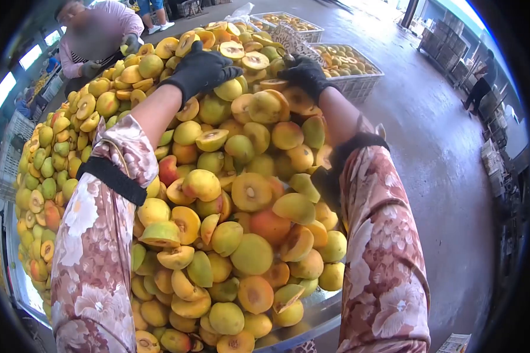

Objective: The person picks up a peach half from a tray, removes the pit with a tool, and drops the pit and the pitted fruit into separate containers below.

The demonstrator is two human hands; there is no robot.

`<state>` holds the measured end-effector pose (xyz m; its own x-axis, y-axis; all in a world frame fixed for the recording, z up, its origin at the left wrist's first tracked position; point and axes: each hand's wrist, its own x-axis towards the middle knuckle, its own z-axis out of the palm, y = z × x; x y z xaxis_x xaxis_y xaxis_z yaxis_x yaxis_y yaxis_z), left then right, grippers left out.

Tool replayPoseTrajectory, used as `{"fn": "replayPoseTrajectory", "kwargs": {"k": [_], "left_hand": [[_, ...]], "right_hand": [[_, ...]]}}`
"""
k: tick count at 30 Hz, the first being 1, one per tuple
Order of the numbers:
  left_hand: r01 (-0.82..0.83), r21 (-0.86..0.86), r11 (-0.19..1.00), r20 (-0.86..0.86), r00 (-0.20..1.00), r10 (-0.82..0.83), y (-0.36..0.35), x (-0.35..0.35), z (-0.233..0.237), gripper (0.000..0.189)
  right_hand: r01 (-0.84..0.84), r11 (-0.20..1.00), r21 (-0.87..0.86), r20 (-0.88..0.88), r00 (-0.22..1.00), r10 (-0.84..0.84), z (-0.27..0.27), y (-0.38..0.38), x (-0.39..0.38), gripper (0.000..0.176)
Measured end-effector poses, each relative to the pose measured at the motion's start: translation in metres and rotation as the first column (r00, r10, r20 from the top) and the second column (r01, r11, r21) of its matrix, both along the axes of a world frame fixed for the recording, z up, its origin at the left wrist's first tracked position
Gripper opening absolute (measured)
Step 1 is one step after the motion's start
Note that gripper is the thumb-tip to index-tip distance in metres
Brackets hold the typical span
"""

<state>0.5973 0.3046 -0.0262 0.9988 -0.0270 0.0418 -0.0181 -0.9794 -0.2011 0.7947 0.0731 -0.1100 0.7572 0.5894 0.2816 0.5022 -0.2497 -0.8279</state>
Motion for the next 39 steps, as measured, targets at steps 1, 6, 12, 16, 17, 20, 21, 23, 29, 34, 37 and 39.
{"fn": "replayPoseTrajectory", "kwargs": {"k": [1, 6, 12, 16, 17, 20, 21, 23, 29, 34, 37, 39], "left_hand": [[-0.076, 0.040, 0.996, 0.096, 0.993, 0.071, -0.002, 0.008, -0.011, 0.054], [-0.063, 0.003, 0.998, 0.116, 0.991, 0.063, -0.014, -0.004, -0.027, 0.063], [-0.077, -0.371, 0.925, -0.204, 0.979, -0.001, -0.026, -0.028, -0.019, 0.062], [0.022, -0.461, 0.887, -0.147, 0.984, -0.101, -0.033, -0.059, -0.044, 0.058], [0.030, -0.484, 0.875, -0.140, 0.984, -0.111, -0.036, -0.073, -0.038, 0.058], [0.038, -0.552, 0.833, -0.143, 0.980, -0.140, -0.039, -0.107, -0.028, 0.060], [0.059, -0.586, 0.808, -0.111, 0.982, -0.152, -0.035, -0.119, -0.027, 0.061], [0.053, -0.726, 0.686, -0.108, 0.976, -0.190, -0.024, -0.147, -0.025, 0.071], [0.055, -0.747, 0.663, -0.018, 0.994, -0.104, -0.027, -0.214, -0.011, 0.077], [0.133, -0.673, 0.727, 0.197, 0.980, 0.003, -0.034, -0.283, -0.013, 0.075], [0.220, -0.752, 0.621, 0.328, 0.943, 0.062, -0.038, -0.317, -0.022, 0.056], [0.295, -0.648, 0.703, 0.519, 0.846, 0.124, -0.053, -0.338, -0.029, 0.041]], "right_hand": [[-0.022, 1.000, -0.011, 0.032, 0.999, 0.022, 0.004, 0.005, -0.012, 0.040], [-0.115, 0.992, 0.047, -0.131, 0.984, 0.121, -0.005, -0.017, -0.029, 0.032], [-0.145, 0.977, -0.158, 0.244, 0.953, 0.181, -0.027, -0.035, -0.086, 0.032], [-0.128, 0.953, -0.274, 0.101, 0.982, 0.161, -0.017, -0.053, -0.135, 0.026], [-0.108, 0.972, -0.208, 0.076, 0.989, 0.126, -0.014, -0.059, -0.151, 0.025], [-0.059, 0.988, -0.144, 0.123, 0.989, 0.077, 0.002, -0.072, -0.192, 0.024], [-0.052, 0.988, -0.144, 0.160, 0.984, 0.075, 0.011, -0.072, -0.204, 0.025], [-0.006, 0.986, -0.165, 0.099, 0.995, 0.022, 0.026, -0.067, -0.230, 0.026], [0.171, 0.945, -0.278, 0.282, 0.955, -0.090, 0.068, -0.045, -0.328, 0.023], [0.177, 0.928, -0.329, 0.231, 0.968, -0.103, 0.071, -0.035, -0.389, 0.019], [0.239, 0.918, -0.318, 0.374, 0.921, -0.110, 0.061, -0.024, -0.426, 0.016], [0.321, 0.923, -0.213, 0.431, 0.879, -0.206, 0.060, -0.015, -0.444, 0.016]]}}
